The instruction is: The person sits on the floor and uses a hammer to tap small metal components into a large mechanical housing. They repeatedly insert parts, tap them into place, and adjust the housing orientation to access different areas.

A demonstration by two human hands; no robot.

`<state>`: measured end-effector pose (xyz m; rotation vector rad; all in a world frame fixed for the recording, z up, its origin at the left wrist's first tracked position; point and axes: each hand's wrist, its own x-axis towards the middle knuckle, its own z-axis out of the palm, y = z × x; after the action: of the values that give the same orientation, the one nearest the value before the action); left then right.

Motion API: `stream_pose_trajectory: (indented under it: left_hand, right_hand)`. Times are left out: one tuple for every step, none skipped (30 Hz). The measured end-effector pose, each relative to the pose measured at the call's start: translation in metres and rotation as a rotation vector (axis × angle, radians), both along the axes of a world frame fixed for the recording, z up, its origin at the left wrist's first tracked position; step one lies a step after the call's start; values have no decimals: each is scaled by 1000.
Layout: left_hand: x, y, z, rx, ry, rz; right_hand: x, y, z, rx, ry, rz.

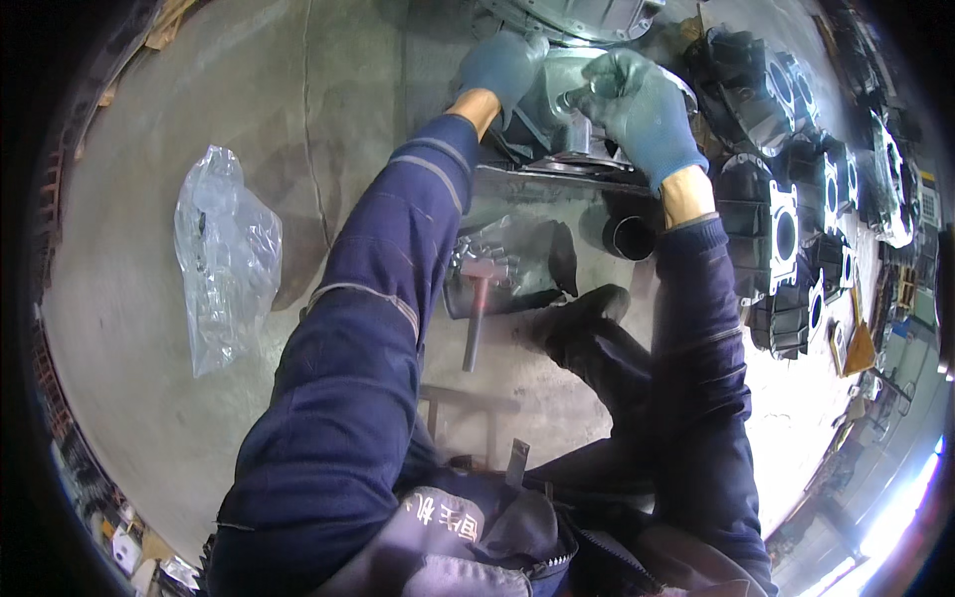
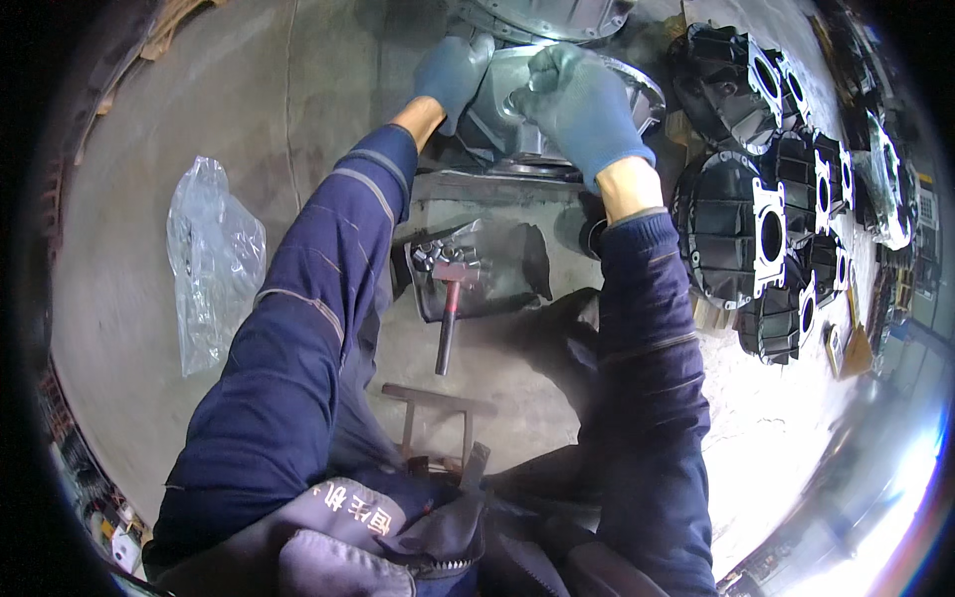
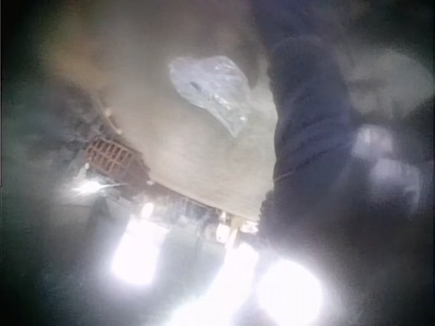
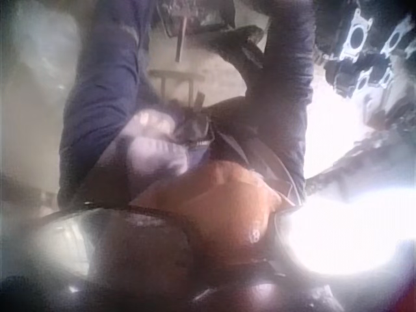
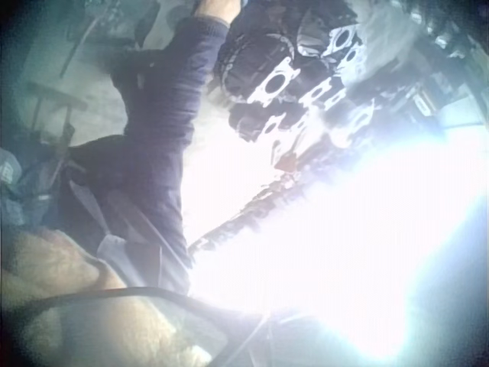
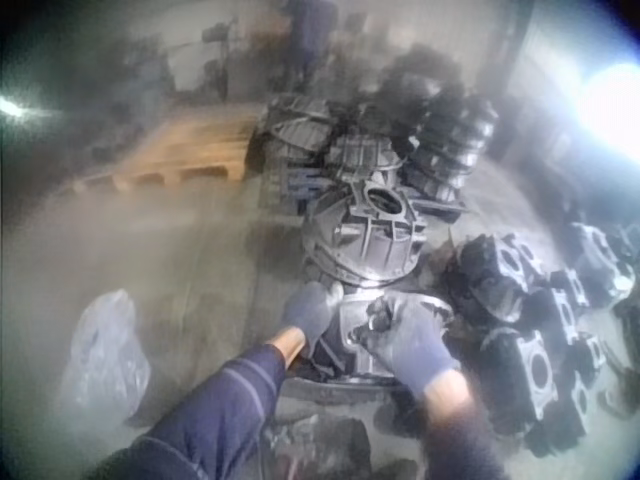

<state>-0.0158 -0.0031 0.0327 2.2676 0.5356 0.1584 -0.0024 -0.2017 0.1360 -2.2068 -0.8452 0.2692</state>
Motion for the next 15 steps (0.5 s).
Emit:
stream_pose_trajectory:
  left_hand:
    - [2, 1, -6, 1, -52, 12]
    - [6, 2, -11, 16, -102, 22]
    - [7, 3, -16, 30, -139, 29]
    - [9, 3, -19, 241, -180, -47]
    - [11, 3, -21, 449, -219, -135]
    - [11, 3, -23, 262, -219, -73]
    - [13, 3, -23, 80, -227, -2]
    - [14, 3, -23, 79, -135, -12]
    - [16, 3, -22, 59, -140, 9]
    - [19, 3, -21, 41, -149, 29]
    - [19, 2, -21, 23, -159, 49]
    - [23, 3, -20, 100, -154, 27]
    - [23, 3, -21, 116, -153, 8]
    - [25, 5, -22, 134, -159, -8]
    - [25, 6, -23, 159, -177, -19]
  right_hand:
    - [-1, 4, 5, -77, -61, 14]
    - [-4, 7, 10, -153, -265, 12]
    - [-8, 9, 16, -292, -434, 7]
    - [-16, 8, 18, -330, -366, 14]
    - [-22, 10, 21, -840, -492, -6]
    - [-32, 5, 17, -465, -416, -7]
    - [-40, 3, 13, -115, -334, -44]
    - [-50, -1, 2, 64, -431, -58]
    - [-59, -6, -9, 124, -392, -123]
    - [-66, -11, -23, 184, -355, -191]
    - [-71, -17, -38, 243, -320, -260]
    - [-81, -28, -53, 185, -399, -325]
    - [-95, -39, -70, 115, -454, -410]
    - [-124, -51, -90, 158, -430, -495]
    - [-159, -58, -113, 35, -372, -626]
